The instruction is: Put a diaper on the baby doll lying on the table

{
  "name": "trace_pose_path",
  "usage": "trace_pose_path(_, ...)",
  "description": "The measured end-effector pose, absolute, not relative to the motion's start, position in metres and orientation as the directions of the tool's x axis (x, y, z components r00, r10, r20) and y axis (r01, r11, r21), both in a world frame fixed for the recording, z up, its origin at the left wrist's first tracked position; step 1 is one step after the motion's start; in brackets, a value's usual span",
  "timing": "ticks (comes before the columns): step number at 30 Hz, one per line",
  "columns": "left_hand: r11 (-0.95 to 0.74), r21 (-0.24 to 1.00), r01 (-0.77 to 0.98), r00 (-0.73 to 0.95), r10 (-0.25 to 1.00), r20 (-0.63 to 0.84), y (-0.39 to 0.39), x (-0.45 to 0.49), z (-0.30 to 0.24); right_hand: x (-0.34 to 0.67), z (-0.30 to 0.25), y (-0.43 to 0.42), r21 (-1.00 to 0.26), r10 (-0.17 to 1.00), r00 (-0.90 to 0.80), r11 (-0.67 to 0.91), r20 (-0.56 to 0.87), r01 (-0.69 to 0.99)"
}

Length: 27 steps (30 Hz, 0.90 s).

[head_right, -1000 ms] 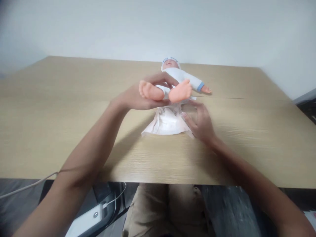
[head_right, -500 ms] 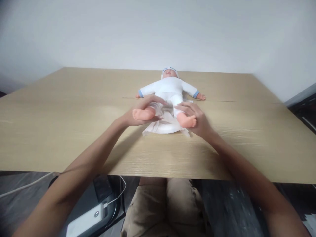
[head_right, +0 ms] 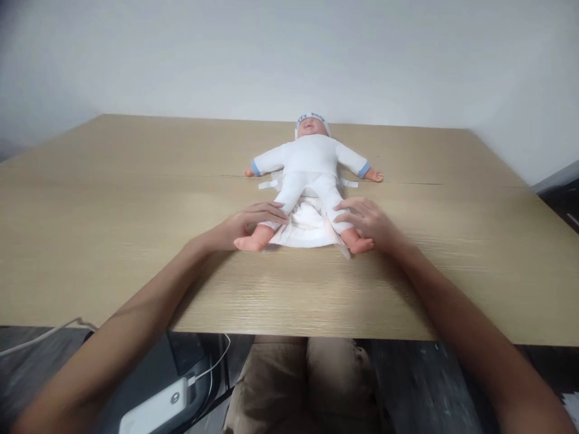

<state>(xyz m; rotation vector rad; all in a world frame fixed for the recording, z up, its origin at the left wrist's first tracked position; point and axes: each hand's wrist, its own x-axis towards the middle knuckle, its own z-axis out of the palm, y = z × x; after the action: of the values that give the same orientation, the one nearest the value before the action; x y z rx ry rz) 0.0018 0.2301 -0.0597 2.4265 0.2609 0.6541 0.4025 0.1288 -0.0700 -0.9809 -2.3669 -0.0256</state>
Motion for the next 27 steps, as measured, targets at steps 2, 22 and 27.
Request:
trace_pose_path(2,-0.802,0.597,0.022,0.866,0.313,0.389,0.231,0.000,-0.062,0.403,-0.069,0.127,-0.197,0.655,-0.566,0.723,0.502,0.662)
trace_pose_path(22,-0.705,0.702,0.101,0.887,0.384,0.258,0.209,0.001,-0.036,0.395,-0.044,0.107,-0.453,0.805,-0.458,0.591,0.377,0.667)
trace_pose_path(27,-0.757,0.573,0.314,0.831,0.511,0.221,0.186,0.017,-0.035,0.359,-0.047,0.080,-0.213,0.836,-0.440,0.519,0.327,0.828)
